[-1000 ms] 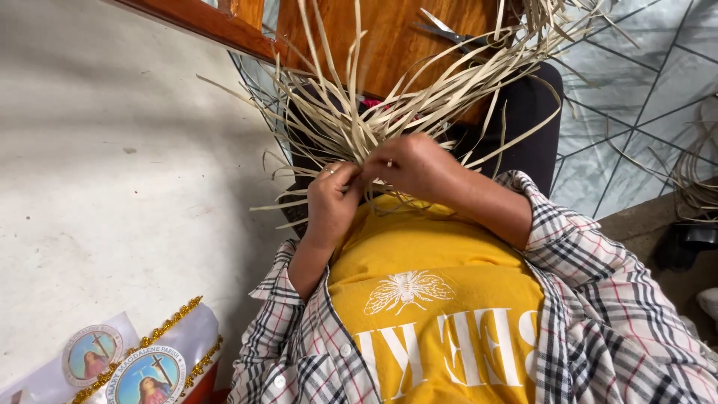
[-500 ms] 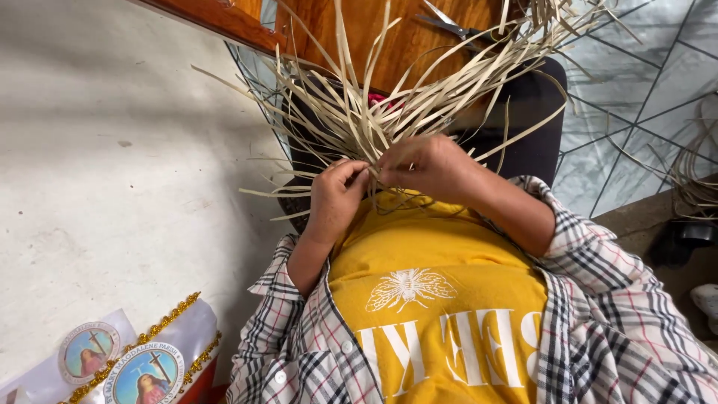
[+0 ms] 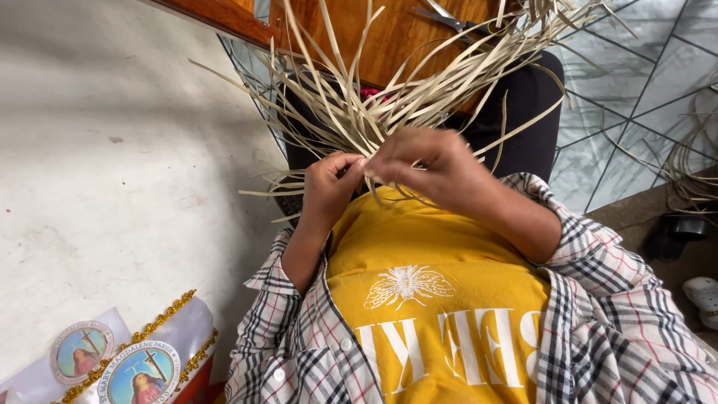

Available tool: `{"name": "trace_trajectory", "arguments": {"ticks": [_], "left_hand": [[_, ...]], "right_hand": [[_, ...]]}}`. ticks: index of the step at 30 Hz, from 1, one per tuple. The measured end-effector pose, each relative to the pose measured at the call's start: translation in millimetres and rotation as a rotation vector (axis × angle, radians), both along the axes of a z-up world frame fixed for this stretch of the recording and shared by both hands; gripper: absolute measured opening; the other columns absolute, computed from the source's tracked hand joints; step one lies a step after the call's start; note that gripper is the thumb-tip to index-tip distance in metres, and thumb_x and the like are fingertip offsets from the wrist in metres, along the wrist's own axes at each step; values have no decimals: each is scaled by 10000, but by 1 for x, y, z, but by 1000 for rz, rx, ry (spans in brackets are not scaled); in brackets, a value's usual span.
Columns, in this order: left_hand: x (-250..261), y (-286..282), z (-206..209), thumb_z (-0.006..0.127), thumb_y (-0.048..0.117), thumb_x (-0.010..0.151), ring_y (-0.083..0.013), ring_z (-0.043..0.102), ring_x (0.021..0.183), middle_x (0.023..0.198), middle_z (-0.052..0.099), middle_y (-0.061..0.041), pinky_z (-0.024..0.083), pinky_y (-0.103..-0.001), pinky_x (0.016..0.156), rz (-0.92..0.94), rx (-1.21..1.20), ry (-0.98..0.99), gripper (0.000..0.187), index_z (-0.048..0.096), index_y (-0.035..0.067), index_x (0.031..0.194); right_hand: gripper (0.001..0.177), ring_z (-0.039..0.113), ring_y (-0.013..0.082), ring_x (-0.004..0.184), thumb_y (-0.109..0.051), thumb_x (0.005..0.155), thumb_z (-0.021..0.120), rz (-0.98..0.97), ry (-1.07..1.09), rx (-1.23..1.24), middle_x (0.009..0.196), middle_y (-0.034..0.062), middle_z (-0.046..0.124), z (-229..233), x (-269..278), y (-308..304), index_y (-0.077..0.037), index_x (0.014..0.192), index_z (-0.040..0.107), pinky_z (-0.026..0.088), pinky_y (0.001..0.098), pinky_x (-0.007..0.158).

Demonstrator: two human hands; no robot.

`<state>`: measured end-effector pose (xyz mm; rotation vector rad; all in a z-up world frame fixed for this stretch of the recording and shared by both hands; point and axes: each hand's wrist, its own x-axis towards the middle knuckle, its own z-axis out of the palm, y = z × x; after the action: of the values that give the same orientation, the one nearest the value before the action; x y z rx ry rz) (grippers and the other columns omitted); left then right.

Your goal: The person is weaving dried plant strips together to create a decorative or functional craft item, occasionally using scissors to trim the material.

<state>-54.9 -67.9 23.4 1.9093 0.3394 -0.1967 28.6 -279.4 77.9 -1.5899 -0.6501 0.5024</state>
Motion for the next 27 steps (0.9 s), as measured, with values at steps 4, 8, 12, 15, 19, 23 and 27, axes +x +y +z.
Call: {"name": "trace_trajectory", "arguments": {"ticks": [4, 8, 12, 15, 19, 23, 27], "left_hand": [[5, -6, 18, 721, 133, 989, -152, 667, 783, 751, 701, -121, 553, -322, 710, 11, 33, -20, 139, 818, 36, 1011], [4, -6, 20, 717, 122, 989, -241, 711, 802, 780, 709, -127, 566, -364, 723, -36, 91, -67, 125, 814, 45, 1005], [2, -5, 16, 719, 115, 993, -244, 714, 812, 793, 715, -115, 568, -359, 735, -55, 126, -106, 112, 811, 53, 1006], [4, -1, 12, 716, 122, 998, -246, 717, 831, 812, 727, -100, 569, -366, 751, -73, 126, -128, 110, 805, 58, 1001], [2, 0, 1, 711, 131, 979, -301, 718, 886, 841, 718, -108, 568, -412, 805, -108, 160, -107, 81, 774, 81, 987], [1, -3, -3, 676, 120, 989, -319, 712, 895, 843, 714, -127, 560, -445, 824, -108, 127, -76, 90, 755, 77, 980], [-7, -8, -9, 657, 122, 1003, -360, 705, 924, 866, 693, -136, 558, -459, 846, -215, 323, -200, 81, 714, 64, 1006]], "right_hand": [[207, 643, 193, 574, -170, 1026, 711, 43, 257, -211, 689, 85, 727, -3, 14, 0, -60, 865, 782, 504, 315, 604], [360, 686, 330, 626, -379, 982, 722, 201, 143, -507, 644, 130, 702, -66, -3, 15, -73, 804, 788, 506, 450, 644], [250, 672, 264, 628, -361, 922, 775, 106, 301, -421, 628, 85, 690, -85, -11, 20, -122, 853, 807, 520, 405, 645], [137, 633, 160, 616, -298, 875, 824, 81, 392, -355, 632, 17, 680, -88, -9, 18, -163, 895, 824, 518, 330, 638], [141, 660, 138, 740, -232, 837, 847, 66, 508, -306, 750, 24, 733, -75, -3, 14, -140, 941, 825, 546, 340, 728], [161, 676, 179, 739, -212, 814, 871, 92, 535, -218, 774, 67, 737, -81, 6, 14, -115, 936, 829, 549, 378, 737], [215, 638, 212, 740, -237, 886, 805, 66, 643, -173, 782, 95, 725, -100, 5, 16, -50, 991, 822, 527, 399, 748]]}}
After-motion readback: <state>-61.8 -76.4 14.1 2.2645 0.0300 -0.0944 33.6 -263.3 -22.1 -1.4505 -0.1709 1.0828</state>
